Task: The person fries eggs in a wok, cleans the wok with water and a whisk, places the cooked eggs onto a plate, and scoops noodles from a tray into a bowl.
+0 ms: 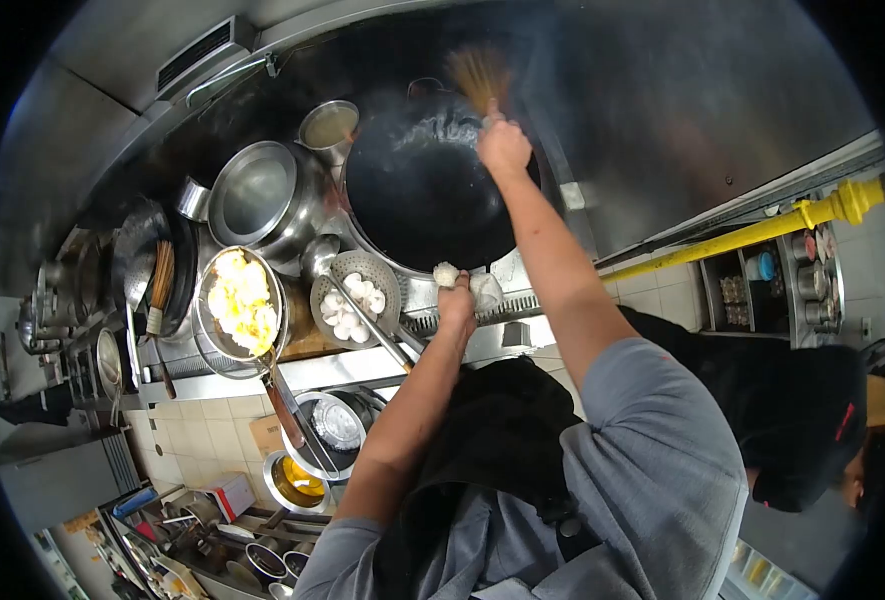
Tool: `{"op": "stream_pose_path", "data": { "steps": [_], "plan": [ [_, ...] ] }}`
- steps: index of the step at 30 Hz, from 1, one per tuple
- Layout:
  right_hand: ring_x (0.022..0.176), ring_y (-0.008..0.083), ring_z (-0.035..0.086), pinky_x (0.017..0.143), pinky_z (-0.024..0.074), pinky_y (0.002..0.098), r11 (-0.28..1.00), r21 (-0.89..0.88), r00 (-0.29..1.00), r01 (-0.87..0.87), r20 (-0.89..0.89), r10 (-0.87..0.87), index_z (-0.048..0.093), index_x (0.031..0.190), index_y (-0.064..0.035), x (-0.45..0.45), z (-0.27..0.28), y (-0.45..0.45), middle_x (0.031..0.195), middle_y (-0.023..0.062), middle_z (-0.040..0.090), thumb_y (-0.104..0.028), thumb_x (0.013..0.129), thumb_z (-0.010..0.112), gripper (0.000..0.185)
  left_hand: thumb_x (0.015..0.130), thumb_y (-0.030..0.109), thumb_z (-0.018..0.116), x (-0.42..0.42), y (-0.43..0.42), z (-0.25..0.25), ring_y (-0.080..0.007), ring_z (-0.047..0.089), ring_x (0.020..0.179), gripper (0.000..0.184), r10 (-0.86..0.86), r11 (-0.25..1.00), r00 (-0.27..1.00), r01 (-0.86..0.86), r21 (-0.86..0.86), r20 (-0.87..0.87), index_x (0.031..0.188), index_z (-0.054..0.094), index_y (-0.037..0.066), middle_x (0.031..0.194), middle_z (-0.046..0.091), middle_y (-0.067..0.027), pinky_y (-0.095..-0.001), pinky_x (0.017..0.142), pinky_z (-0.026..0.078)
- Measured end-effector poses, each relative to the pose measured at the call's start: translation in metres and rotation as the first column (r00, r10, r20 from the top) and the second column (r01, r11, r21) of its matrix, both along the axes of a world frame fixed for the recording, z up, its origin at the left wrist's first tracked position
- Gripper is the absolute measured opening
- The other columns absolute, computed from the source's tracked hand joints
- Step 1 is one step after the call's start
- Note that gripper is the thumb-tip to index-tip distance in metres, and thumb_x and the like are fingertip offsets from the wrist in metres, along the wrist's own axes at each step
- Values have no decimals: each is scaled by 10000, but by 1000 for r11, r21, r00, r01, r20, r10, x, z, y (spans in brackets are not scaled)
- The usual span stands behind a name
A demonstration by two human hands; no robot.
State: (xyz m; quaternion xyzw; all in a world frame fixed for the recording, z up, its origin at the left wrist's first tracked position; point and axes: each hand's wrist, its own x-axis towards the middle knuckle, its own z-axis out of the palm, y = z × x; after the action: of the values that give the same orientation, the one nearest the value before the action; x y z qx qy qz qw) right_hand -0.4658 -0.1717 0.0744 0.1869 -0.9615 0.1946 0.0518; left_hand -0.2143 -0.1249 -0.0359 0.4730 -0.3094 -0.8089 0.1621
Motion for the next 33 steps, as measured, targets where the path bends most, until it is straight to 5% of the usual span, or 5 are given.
{"op": "stream_pose_path", "data": {
  "steps": [8,12,16,28,33],
  "plan": [
    [911,293,686,596,617,401,536,-86,438,-840,477,762,545,1394,-203,110,-1,46,1142,137,680,-309,767,770,674,968,153,614,7,-3,-13,-240,653,858,344,-24,1000,993,24,-2,-116,1172,505,-101,1066,631,-175,-356,739,543],
    [1080,310,660,816,583,427,699,574,900,-427,342,270,600,1304,-186,-11,25,109,1189,152,661,-258,823,697,496,987,212,596,7,1,4,-262,667,857,365,-17,997,1000,18,69,-5,1202,530,-76,1064,648,-157,-376,771,556],
    [953,369,691,830,566,458,975,207,977,-80,-176,118,497,1404,-153,-21,59,79,1085,205,677,-211,893,591,523,983,227,608,6,6,20,-264,669,868,386,-10,996,1000,8,92,24,1212,524,-72,1074,647,-158,-387,773,560],
    [963,349,684,840,572,395,775,86,491,-626,816,306,601,1343,-237,75,47,82,1182,200,662,-410,743,769,646,991,219,594,14,3,1,-236,666,793,275,-82,997,996,82,9,34,1111,588,-29,1020,655,-106,-373,700,551],
    [1017,377,671,863,548,479,994,106,994,-36,-100,46,560,1307,-158,-25,43,66,1075,180,696,-231,891,600,425,981,213,611,12,5,9,-221,658,828,272,-12,999,1000,13,49,-6,1134,584,-10,985,654,-88,-380,731,547]
  ]
}}
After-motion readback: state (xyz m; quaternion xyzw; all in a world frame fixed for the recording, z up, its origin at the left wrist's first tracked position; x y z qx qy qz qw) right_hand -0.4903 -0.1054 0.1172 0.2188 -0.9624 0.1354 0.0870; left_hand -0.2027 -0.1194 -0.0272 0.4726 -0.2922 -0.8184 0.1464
